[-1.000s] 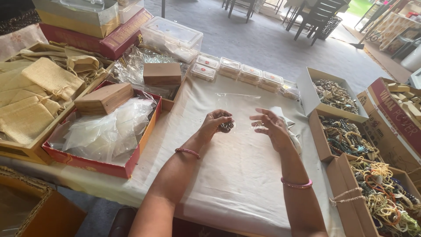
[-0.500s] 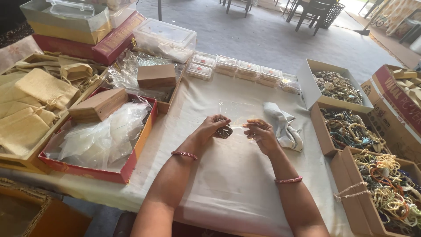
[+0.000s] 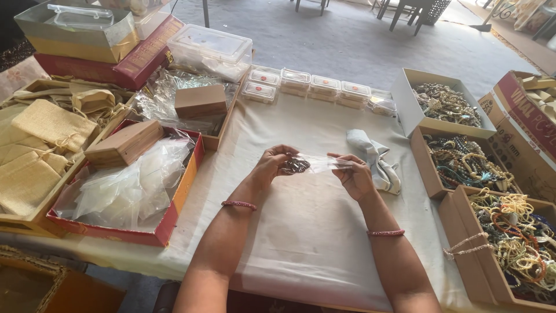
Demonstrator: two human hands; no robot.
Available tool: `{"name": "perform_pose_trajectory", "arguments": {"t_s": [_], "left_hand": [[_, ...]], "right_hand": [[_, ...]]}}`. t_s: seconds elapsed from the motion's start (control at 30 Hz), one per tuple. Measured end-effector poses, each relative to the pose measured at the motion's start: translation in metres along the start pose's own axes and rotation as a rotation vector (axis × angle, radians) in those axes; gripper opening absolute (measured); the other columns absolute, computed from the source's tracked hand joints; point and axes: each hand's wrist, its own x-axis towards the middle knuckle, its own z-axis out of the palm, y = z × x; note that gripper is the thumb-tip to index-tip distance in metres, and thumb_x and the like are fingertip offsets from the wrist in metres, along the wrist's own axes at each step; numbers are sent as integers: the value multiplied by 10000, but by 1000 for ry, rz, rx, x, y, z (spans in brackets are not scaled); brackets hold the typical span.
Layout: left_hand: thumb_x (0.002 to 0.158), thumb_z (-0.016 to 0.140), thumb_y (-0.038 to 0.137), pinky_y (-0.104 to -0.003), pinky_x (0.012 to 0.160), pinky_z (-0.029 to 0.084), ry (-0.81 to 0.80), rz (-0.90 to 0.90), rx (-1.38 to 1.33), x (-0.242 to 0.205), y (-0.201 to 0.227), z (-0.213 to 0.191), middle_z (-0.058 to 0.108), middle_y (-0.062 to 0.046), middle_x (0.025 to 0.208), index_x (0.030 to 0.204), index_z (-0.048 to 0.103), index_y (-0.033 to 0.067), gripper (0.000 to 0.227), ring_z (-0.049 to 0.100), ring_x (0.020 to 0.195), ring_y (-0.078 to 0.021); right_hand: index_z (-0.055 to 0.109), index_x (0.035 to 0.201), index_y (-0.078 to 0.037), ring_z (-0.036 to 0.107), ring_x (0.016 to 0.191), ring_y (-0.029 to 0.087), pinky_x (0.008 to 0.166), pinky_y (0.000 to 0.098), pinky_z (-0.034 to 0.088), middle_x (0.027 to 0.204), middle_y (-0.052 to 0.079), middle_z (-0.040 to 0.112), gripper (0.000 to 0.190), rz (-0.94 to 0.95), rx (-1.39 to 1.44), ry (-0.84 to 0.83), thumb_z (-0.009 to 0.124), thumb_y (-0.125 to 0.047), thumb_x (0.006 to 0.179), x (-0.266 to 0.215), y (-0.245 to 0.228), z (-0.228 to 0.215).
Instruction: The person cleans a beaded necklace with a white cloth, then places it into a small plastic bag. They put the bagged necklace into a beige drawstring pouch, tie it closed, and place the pouch into a small plastic container. They repeat the process with another necklace.
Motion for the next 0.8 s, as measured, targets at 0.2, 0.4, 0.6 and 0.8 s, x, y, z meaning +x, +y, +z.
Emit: {"name": "perform_pose_trajectory", "arguments": {"t_s": [0.2,0.4,0.6,0.8], "left_hand": [[921,440,28,-325,895,653,-29,60,-244,-3,7,-5,724,-205,1100,1239,622,-52,375,744,1005,-230],[794,710,-48,-315,988,578,-100,58,-71,-18,18,15,565,-160,1312,1354,479,18,609,680,1143,-249],[728,841,85,-312,911,632,-27,-2,544,-12,7,32,641,-141,1301,1312,558,40,650,720,1083,-240],[805,818,448,-376,974,587,96,265,1161,-18,-7,51,725,-107,1252,1284,641,100,617,727,1105,-224]], "right_hand": [[720,999,-1,746,1139,270,1058,328,570,1200,193,713,205,-38,116,13,613,114,866,-9,-10,27],[729,1009,-86,670,713,128,614,242,520,930,47,740,91,-329,-96,107,708,-2,980,2,9,-2],[734,982,-111,538,641,36,593,216,437,897,1,729,110,-436,-101,240,747,-3,966,-1,-1,9],[738,955,-122,541,603,27,573,199,450,882,-1,736,104,-471,-161,303,751,-20,939,-6,-6,27]]}}
